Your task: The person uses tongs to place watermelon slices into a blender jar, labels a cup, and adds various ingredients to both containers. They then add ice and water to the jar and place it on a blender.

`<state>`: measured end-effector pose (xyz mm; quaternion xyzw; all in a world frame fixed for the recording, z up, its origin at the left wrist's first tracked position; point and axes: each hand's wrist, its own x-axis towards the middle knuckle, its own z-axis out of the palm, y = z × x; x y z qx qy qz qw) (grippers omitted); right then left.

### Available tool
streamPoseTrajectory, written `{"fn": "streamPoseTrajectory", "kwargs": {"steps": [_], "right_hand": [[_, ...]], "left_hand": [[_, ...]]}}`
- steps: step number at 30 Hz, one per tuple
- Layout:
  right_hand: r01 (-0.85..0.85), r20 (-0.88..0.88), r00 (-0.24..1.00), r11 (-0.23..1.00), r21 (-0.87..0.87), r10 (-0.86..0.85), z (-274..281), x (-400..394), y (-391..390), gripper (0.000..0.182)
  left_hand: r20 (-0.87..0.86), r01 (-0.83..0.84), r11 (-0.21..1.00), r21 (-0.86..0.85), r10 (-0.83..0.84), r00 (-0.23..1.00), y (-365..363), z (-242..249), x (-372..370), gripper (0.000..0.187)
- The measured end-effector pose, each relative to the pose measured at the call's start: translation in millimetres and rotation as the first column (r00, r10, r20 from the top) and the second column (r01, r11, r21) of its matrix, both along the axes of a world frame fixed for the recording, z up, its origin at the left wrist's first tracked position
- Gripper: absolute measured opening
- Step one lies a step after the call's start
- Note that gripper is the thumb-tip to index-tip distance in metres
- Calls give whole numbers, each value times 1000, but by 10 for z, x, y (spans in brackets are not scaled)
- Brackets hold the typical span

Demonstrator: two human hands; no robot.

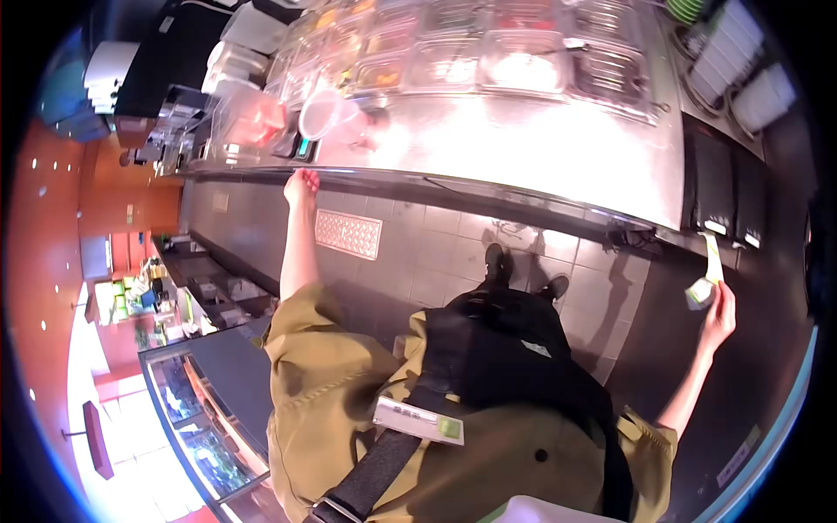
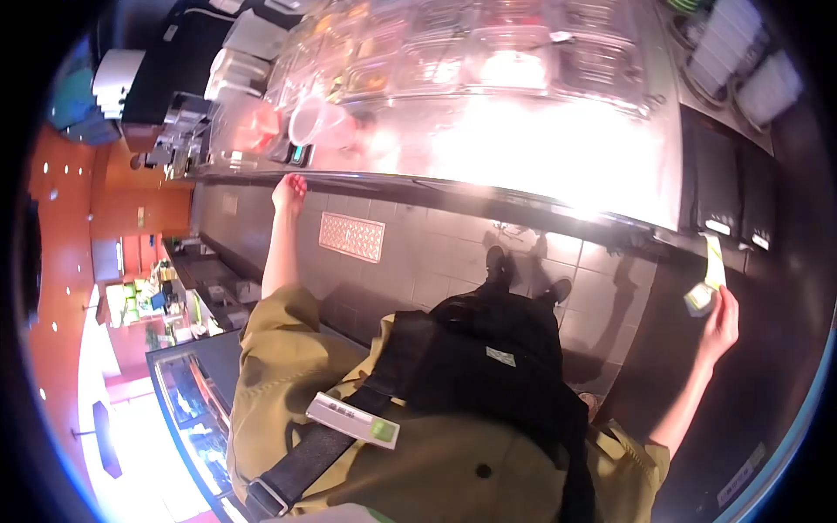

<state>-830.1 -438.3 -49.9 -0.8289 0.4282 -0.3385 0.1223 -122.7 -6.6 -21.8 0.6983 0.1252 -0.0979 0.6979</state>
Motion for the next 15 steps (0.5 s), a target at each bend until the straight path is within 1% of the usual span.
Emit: {"fn": "streamPoseTrajectory", "kwargs": {"steps": [1, 3, 5, 6, 7, 9, 10, 11, 12, 13, 14, 15], "right_hand": [[20, -45, 999, 999, -36, -21, -17, 25, 39, 15], [53, -83, 995, 996, -77, -60, -97, 49, 134, 14], [115, -159, 979, 989, -88, -128, -165, 70, 246, 15], [141, -132, 980, 987, -72, -149, -191, 90, 287, 15], [175, -129, 976, 984, -29, -177, -103, 178, 359, 16], [297, -170, 944, 952, 71, -282, -129, 199, 386, 18], [277, -177, 948, 959, 59, -263, -195, 147, 334, 23], [329, -128, 941, 934, 142, -313, -217, 167, 325, 23], [59, 474, 791, 819, 571, -388, -418, 124, 274, 22], [409, -121, 912, 883, 228, -391, -17, 411, 421, 23], [430, -201, 893, 895, 119, -403, 71, 416, 461, 25], [390, -119, 920, 906, 166, -374, 3, 347, 468, 25]], "left_hand": [[19, -8, 1000, -28, 9, 1000, 29, 33, 119, 17], [-24, 69, 994, -81, -71, 997, -67, 92, 268, 27], [-84, 98, 993, -70, -104, 991, -265, 131, 340, 36], [-95, 160, 981, -105, -170, 981, -322, 170, 342, 43], [-129, 164, 979, -118, -179, 975, -374, 184, 401, 47], [-124, 233, 963, -139, -250, 960, -417, 163, 530, 48], [-124, 280, 952, -126, -295, 947, -324, 94, 660, 46], [-133, 341, 932, -125, -356, 925, -241, -14, 797, 44], [-97, 421, 907, -33, -422, 902, -261, 186, 663, 36], [-104, 476, 874, -94, -484, 869, -290, 196, 653, 34], [-135, 496, 865, -69, -501, 855, -248, 85, 807, 33], [-152, 512, 847, -141, -529, 835, -105, -105, 1109, 33]]}}
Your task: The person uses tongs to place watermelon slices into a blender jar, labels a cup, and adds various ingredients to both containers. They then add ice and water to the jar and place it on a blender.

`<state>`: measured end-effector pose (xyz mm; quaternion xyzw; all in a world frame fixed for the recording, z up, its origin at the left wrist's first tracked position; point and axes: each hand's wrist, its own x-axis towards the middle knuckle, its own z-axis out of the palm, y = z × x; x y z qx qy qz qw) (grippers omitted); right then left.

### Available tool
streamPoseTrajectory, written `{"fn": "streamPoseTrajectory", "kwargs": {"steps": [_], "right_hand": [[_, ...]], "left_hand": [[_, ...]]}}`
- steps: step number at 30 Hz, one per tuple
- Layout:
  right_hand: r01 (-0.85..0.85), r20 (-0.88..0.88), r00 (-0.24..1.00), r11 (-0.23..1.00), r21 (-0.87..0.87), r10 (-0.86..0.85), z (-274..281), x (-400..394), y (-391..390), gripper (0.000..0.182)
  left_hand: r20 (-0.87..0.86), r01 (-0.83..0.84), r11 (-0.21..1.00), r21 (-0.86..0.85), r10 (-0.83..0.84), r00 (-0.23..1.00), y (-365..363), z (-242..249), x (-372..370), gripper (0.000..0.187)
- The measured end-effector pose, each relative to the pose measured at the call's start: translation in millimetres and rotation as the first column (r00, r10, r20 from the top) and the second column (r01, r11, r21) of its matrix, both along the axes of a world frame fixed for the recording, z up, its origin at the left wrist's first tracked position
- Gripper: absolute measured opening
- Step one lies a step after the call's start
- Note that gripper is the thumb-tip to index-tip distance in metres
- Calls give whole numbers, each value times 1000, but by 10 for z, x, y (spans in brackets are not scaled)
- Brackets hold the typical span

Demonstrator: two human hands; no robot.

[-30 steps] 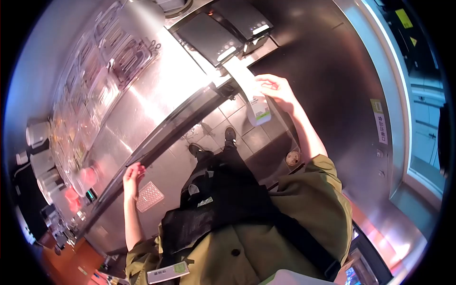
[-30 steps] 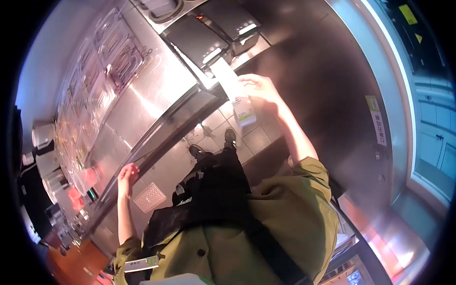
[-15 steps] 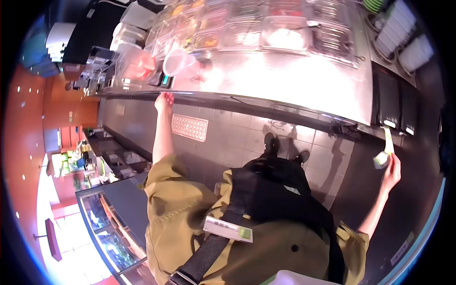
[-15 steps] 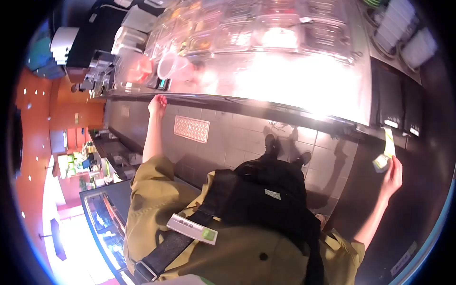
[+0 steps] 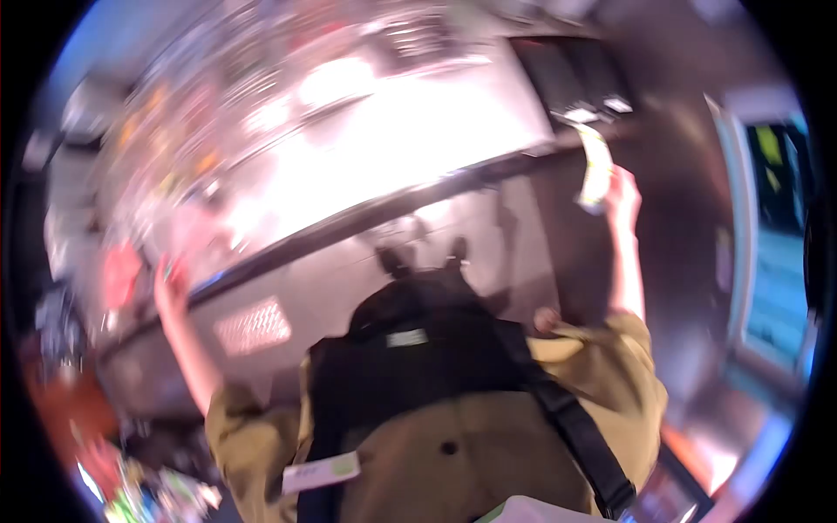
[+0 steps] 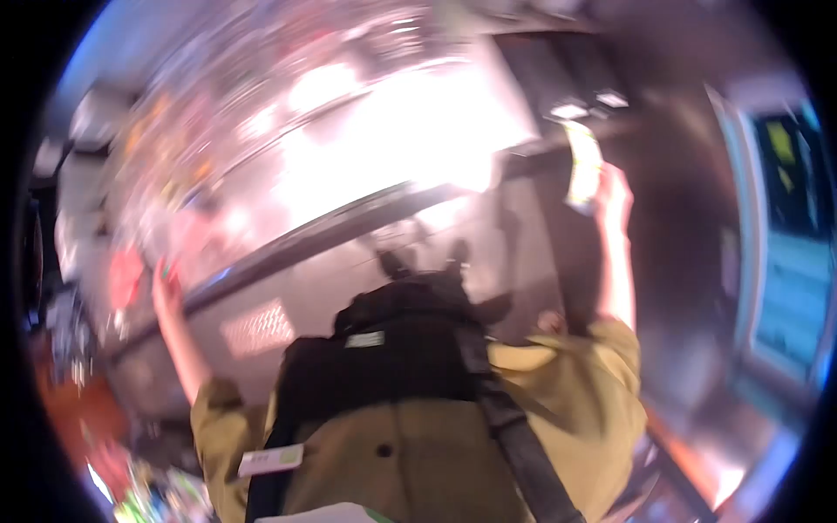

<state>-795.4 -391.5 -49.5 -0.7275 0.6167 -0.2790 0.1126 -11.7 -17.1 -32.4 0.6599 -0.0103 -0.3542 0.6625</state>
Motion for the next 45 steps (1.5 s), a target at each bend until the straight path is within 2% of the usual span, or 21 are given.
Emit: {"fn": "streamPoseTrajectory", "kwargs": {"steps": [1, 3, 4, 6, 9, 12, 16, 20, 22, 24, 26, 28, 30, 32, 35, 37, 39, 40, 42, 44, 45], "right_hand": [[5, 158, 987, 999, 48, -12, -122, -111, -13, 21], [-40, -124, 992, 980, -197, 15, -183, -241, -46, 12], [25, -56, 998, 992, -125, -32, -164, -278, -29, 10], [-41, 11, 999, 971, -235, 45, -142, -282, 36, 8], [-53, -108, 994, 959, -279, 23, -47, -359, 156, 13], [-71, -86, 996, 907, -416, 38, -60, -501, 226, 16], [151, 160, 984, 819, -554, -73, 323, -593, 418, 4], [476, 612, 786, 717, -508, -88, 866, -572, 505, 8], [271, 565, 824, 846, -459, 42, 1048, -422, 434, 10], [-37, 534, 824, 959, -281, 189, 1152, 52, 408, 16], [-373, 535, 713, 891, -258, 453, 1126, 573, 398, 22], [-506, 590, 698, 862, 8, 404, 1168, 992, 423, 26], [-632, 824, 525, 746, 209, 214, 1437, 1262, 392, 26], [-786, 967, 136, 618, -26, 214, 1171, 1541, 259, 30], [-557, 523, 605, 789, -260, 600, 1095, 1757, 239, 37], [-396, 108, 814, 681, -616, 571, 965, 1759, 216, 41], [-390, 341, 789, 846, -362, 510, 689, 1646, 244, 38], [-393, 448, 772, 893, -220, 450, 492, 1594, 239, 37], [-439, 400, 833, 896, 61, 381, -131, 1208, 102, 36], [-125, 661, 744, 992, -6, 98, -891, 688, -52, 23], [-27, 775, 614, 977, 211, -151, -1230, 421, -237, 15]], "left_hand": [[67, -27, 999, 41, 25, 997, 12, -87, 120, 33], [-95, -143, 990, -2, 142, 985, 20, -289, 504, 30], [-63, -106, 994, -32, 103, 993, -63, -261, 434, 33], [22, -93, 996, 15, 93, 995, -131, -227, 438, 33], [33, -149, 989, 9, 149, 988, -376, 125, -27, 30], [64, -14, 995, -103, 20, 998, -673, 300, -327, 26], [-4, 162, 970, -179, -165, 986, -1352, 669, -1288, 17], [-96, 214, 943, -254, -244, 965, -2102, 1022, -2528, 21], [-263, 295, 898, -327, -386, 884, -2380, 1055, -2840, 24], [-564, 284, 793, -539, -590, 578, -2627, 1049, -3041, 31], [-687, 225, 816, -532, -572, 449, -2795, 1255, -3461, 37], [-704, 213, 819, -532, -568, 427, -2862, 1350, -3692, 38], [-700, 213, 821, -530, -565, 437, -2887, 1356, -3812, 38], [-620, 237, 831, -503, -538, 571, -2820, 1457, -4015, 35], [-541, 204, 881, -427, -429, 723, -2724, 1393, -4149, 32], [-574, 146, 902, -406, -376, 727, -2652, 1366, -4099, 28], [-649, 97, 874, -477, -424, 632, -2508, 1236, -3823, 27], [-656, 45, 894, -446, -361, 663, -2438, 1256, -3860, 26], [-552, 14, 930, -368, -231, 801, -2252, 1111, -3608, 21], [-490, 2, 913, -408, -221, 843, -1963, 823, -3166, 20], [-489, -30, 935, -355, -158, 858, -1866, 776, -3091, 20]]}}
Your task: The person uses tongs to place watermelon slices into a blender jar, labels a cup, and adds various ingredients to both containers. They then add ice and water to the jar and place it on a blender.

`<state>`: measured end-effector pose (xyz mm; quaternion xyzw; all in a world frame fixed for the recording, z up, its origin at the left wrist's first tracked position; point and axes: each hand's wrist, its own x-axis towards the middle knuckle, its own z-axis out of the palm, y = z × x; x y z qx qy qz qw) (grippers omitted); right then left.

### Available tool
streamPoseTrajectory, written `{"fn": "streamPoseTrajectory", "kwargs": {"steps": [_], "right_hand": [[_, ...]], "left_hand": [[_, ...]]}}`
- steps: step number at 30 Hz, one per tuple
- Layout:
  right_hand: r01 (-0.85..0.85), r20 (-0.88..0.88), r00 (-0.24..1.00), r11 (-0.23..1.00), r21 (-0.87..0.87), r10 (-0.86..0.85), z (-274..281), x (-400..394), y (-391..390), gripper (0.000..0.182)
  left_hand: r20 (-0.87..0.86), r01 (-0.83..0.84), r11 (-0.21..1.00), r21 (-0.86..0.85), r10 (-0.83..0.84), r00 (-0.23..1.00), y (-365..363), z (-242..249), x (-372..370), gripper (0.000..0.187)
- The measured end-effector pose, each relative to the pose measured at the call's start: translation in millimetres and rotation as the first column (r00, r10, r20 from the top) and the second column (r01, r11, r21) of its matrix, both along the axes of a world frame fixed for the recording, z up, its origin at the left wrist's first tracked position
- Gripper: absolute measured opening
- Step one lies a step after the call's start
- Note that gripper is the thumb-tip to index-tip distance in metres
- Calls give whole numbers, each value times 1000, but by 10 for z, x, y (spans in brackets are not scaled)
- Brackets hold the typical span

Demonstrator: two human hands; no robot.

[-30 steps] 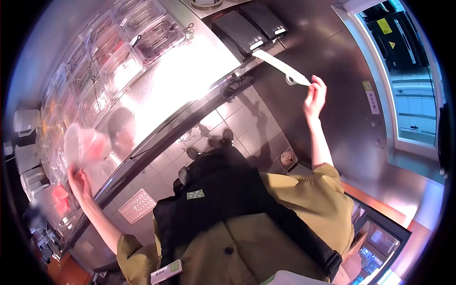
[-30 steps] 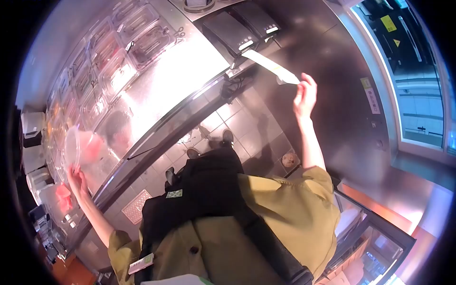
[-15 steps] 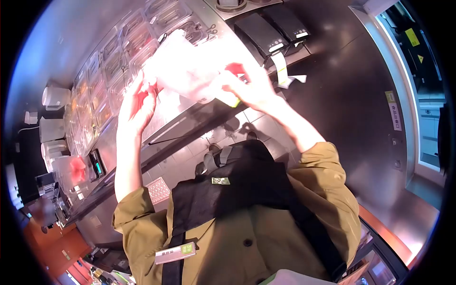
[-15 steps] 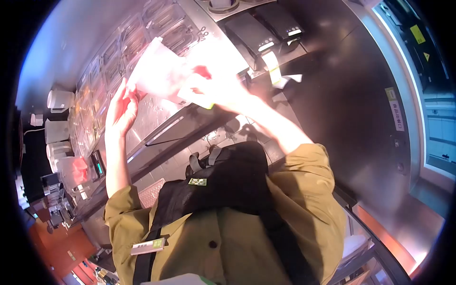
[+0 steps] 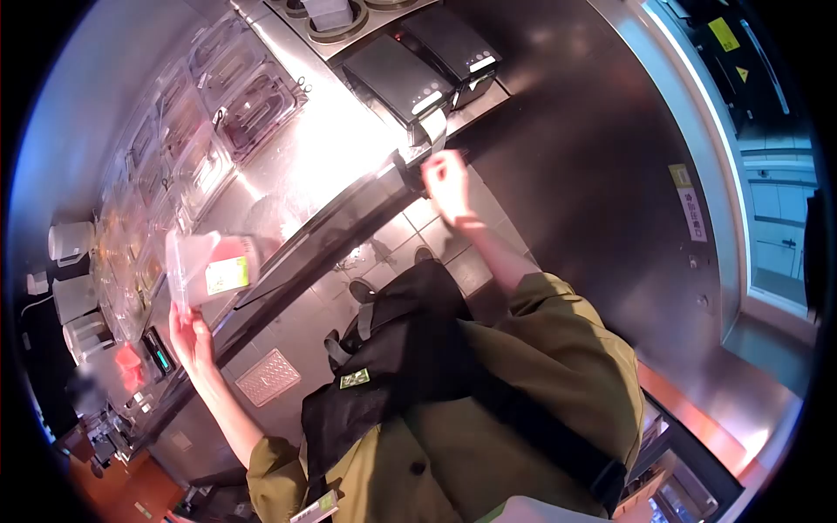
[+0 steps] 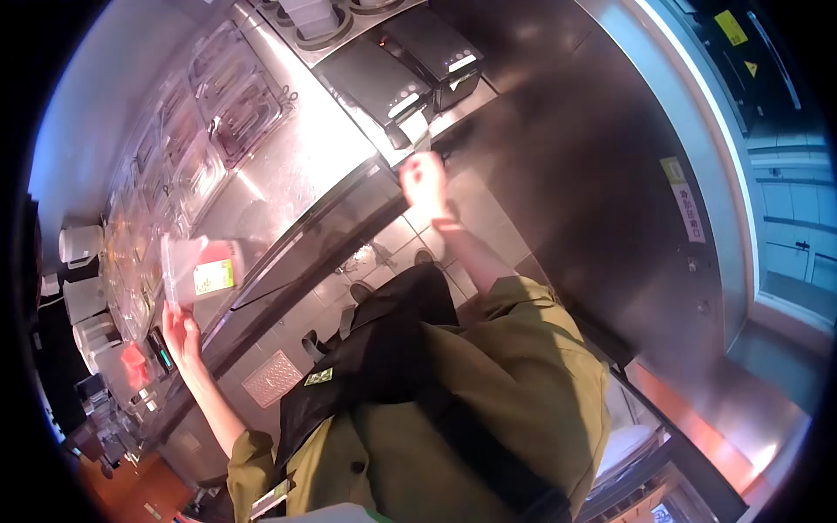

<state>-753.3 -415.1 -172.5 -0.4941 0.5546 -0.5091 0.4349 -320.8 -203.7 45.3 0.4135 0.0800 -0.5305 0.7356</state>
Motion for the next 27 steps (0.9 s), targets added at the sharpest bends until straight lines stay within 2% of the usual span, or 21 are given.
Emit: {"fn": "streamPoseTrajectory", "kwargs": {"steps": [1, 2, 3, 6, 8, 9, 10, 11, 12, 13, 14, 15, 17, 18, 19, 21, 23, 24, 25, 26, 27], "right_hand": [[115, -167, 977, 985, -128, -135, -27, -233, -162, 16], [147, -146, 973, 970, -195, -177, -137, -380, -336, 18], [73, -210, 967, 949, -308, -143, -258, -482, -518, 20], [-151, -210, 969, 984, -97, 128, -623, -680, -759, 19], [-348, -106, 930, 936, 46, 351, -473, -823, -759, 18], [-374, 75, 926, 926, 39, 371, -312, -855, -711, 16], [-410, 129, 906, 912, 28, 403, -121, -880, -683, 16], [-444, 185, 882, 896, 15, 434, 42, -883, -678, 17], [-399, 28, 916, 917, -30, 400, 154, -857, -719, 18], [-357, -124, 930, 930, -83, 346, 243, -808, -753, 18], [-318, -266, 925, 937, -146, 273, 289, -764, -788, 19], [-298, -488, 865, 901, -316, 115, 287, -729, -869, 17], [-357, -637, 769, 860, -364, 50, 334, -648, -962, 14], [-383, -670, 742, 825, -416, 6, 304, -606, -1012, 13], [-403, -682, 731, 784, -473, -36, 288, -597, -1050, 11], [-438, -716, 693, 743, -506, -79, 287, -597, -1097, 12], [-459, -724, 681, 706, -539, -110, 310, -587, -1134, 13], [-450, -711, 692, 697, -558, -122, 255, -569, -1164, 14], [-453, -726, 677, 708, -542, -122, 258, -552, -1157, 13], [-456, -734, 669, 716, -529, -116, 266, -542, -1152, 12], [-489, -756, 650, 717, -497, -81, 371, -536, -1132, 10]], "left_hand": [[63, 30, 1000, 0, -30, 998, 167, -191, 196, 20], [102, -43, 999, -4, 43, 994, 292, -396, 373, 19], [144, -112, 994, -8, 112, 983, 416, -583, 547, 18], [165, 63, 955, -289, -15, 986, 692, -1005, 1103, 17], [281, -8, 992, -127, 44, 959, 588, -874, 1049, 19], [335, -57, 997, -51, 71, 939, 565, -864, 1002, 20], [420, -58, 998, 32, 39, 907, 622, -998, 1217, 30], [494, -159, 980, 121, 79, 866, 582, -987, 1125, 34], [570, -265, 945, 194, 111, 814, 443, -923, 948, 37], [645, -371, 893, 256, 128, 754, 304, -811, 727, 40], [726, -547, 755, 361, 140, 673, 223, -715, 535, 46], [840, -617, 726, 305, 101, 534, 256, -710, 513, 45], [978, -719, 677, 155, -1, 210, 349, -733, 518, 43], [1000, -786, 619, -6, -9, -15, 206, -614, 371, 36], [989, -737, 668, -100, -11, -145, 36, -463, 252, 35], [984, -629, 759, -167, 86, -157, -492, -92, -27, 33], [983, -431, 891, -142, 78, -164, -1157, 218, -148, 31], [977, -375, 903, -209, 179, -114, -1655, 359, -447, 31], [990, -288, 948, -132, 112, -88, -2083, 483, -589, 27], [991, -153, 987, -43, 23, -129, -2517, 566, -660, 25], [969, -144, 990, -1, -34, -245, -2943, 611, -803, 22]]}}
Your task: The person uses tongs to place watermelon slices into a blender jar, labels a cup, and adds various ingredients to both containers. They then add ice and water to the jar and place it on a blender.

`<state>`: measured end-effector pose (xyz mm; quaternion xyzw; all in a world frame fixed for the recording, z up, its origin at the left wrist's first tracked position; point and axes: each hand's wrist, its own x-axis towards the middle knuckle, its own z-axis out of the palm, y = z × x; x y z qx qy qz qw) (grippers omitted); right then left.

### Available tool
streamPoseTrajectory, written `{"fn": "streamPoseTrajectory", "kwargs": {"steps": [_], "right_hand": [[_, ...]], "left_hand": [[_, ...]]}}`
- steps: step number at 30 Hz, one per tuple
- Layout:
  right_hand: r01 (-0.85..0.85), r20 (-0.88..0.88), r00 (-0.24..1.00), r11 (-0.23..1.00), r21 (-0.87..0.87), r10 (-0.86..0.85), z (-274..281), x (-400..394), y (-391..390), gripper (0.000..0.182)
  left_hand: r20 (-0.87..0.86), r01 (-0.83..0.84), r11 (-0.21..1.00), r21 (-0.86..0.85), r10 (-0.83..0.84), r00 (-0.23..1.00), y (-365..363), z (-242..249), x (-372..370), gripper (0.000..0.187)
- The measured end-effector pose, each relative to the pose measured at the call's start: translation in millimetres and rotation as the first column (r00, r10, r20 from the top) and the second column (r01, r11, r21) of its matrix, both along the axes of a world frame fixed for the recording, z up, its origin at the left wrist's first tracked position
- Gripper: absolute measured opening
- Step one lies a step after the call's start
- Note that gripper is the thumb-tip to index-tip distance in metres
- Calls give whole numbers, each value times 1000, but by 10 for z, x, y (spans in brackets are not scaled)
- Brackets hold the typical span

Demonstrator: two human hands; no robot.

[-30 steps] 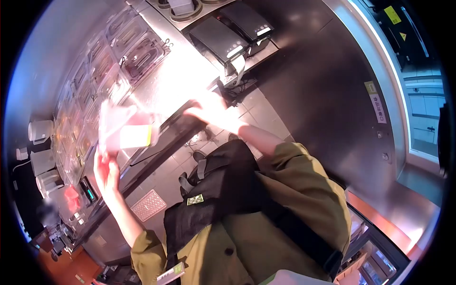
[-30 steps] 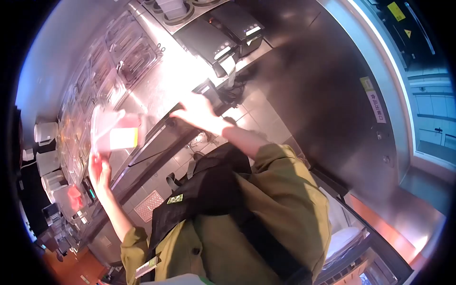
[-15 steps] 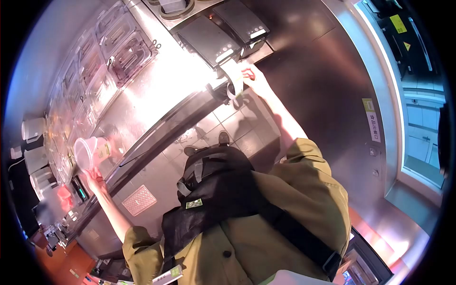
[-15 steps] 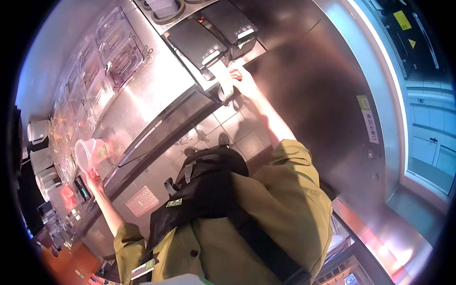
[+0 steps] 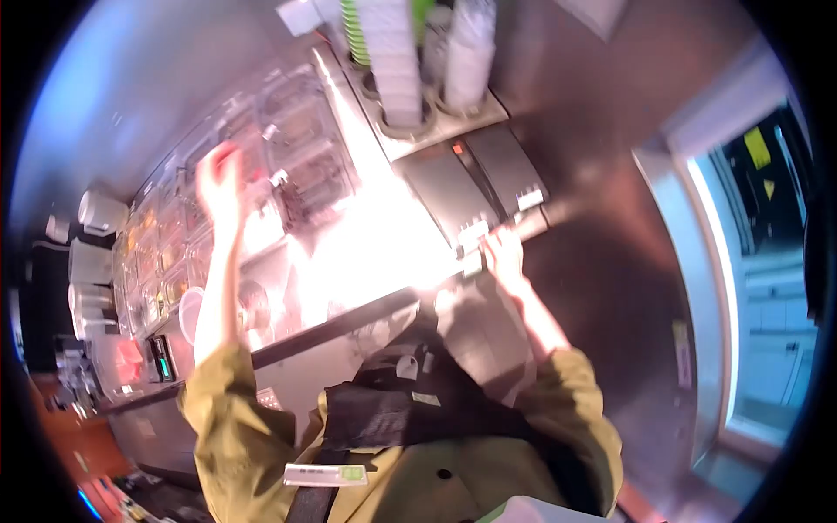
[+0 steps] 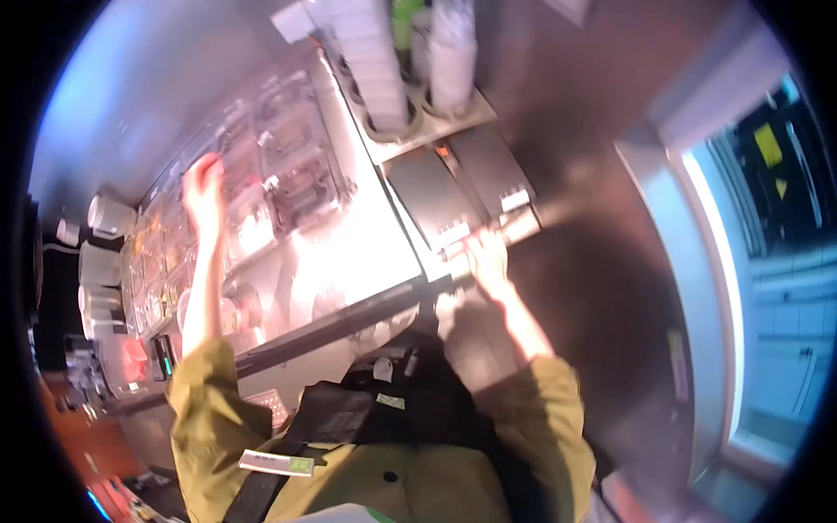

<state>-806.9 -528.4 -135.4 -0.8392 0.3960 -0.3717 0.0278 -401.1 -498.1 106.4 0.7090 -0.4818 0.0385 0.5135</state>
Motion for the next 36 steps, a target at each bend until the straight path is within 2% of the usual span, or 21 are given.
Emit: {"fn": "streamPoseTrajectory", "kwargs": {"steps": [3, 4, 5, 6, 7, 8, 10, 12, 13, 14, 15, 16, 17, 18, 20, 23, 26, 29, 31, 33, 36], "right_hand": [[2, -9, 1000, 999, 44, -1, -74, 0, -13, 11], [20, -20, 1000, 996, 82, -18, -5, 27, 14, 10], [-10, -57, 998, 996, 94, 15, 80, 26, 42, 11], [-35, -95, 994, 993, 108, 46, 211, 30, 48, 12], [-112, -96, 988, 986, 126, 125, 390, 36, 58, 13], [-180, -96, 976, 972, 148, 195, 551, 51, 37, 15], [-253, -51, 964, 960, 123, 261, 692, 106, -41, 14], [-287, -115, 941, 931, 227, 318, 684, 20, -95, 14], [-221, -136, 955, 938, 266, 263, 670, 34, -114, 14], [-229, -149, 953, 949, 215, 264, 590, 7, -151, 8], [-60, -346, 875, 785, 617, 338, 623, -34, -209, 8], [-167, -171, 951, 895, 414, 257, 390, -111, -138, 12], [-92, -298, 928, 911, 402, 225, 477, -90, -141, 6], [-155, -224, 949, 946, 286, 223, 544, -48, -186, 8], [-144, -202, 959, 959, 245, 196, 497, -17, -189, 11], [-136, -219, 953, 942, 306, 209, 435, -60, -123, 13], [-34, -164, 980, 908, 419, 113, 322, -96, 3, 13], [30, -142, 990, 958, 286, 11, 276, -66, 41, 13], [161, 25, 981, 874, 458, -194, 237, 18, 129, 15], [217, 145, 913, 755, 618, -381, 178, 181, 257, 15], [261, 106, 825, 540, 800, -556, 170, 415, 360, 21]], "left_hand": [[54, 330, 938, 110, -337, 940, -1429, -349, 116, 20], [101, 305, 941, 150, -321, 942, -1910, -584, 167, 20], [101, 348, 912, 218, -375, 921, -2373, -902, 257, 20], [117, 335, 877, 344, -394, 912, -2628, -927, 145, 22], [111, 346, 854, 389, -416, 903, -2885, -1065, 88, 26], [101, 363, 824, 436, -445, 890, -3108, -1164, 27, 31], [158, 363, 831, 422, -462, 873, -3457, -1367, -109, 37], [197, 364, 776, 515, -520, 831, -3751, -1584, -66, 50], [234, 356, 738, 573, -563, 792, -3919, -1761, 2, 56], [263, 343, 718, 606, -588, 765, -4013, -1831, 30, 56], [274, 344, 701, 625, -609, 744, -4006, -1847, 57, 56], [287, 345, 685, 642, -631, 721, -4036, -1884, 89, 56], [285, 347, 668, 658, -648, 706, -4004, -1914, 72, 56], [278, 349, 649, 676, -664, 695, -3960, -1922, 53, 56], [300, 330, 658, 677, -657, 692, -3985, -1765, 113, 56], [319, 310, 681, 663, -632, 706, -4075, -1501, 241, 56], [326, 293, 710, 640, -596, 734, -4110, -1241, 342, 56], [301, 284, 733, 618, -554, 776, -4098, -994, 439, 57], [261, 278, 753, 597, -510, 820, -4058, -818, 541, 57], [209, 270, 781, 563, -451, 868, -4010, -628, 668, 58], [70, 238, 850, 471, -305, 950, -3854, -484, 844, 59]]}}
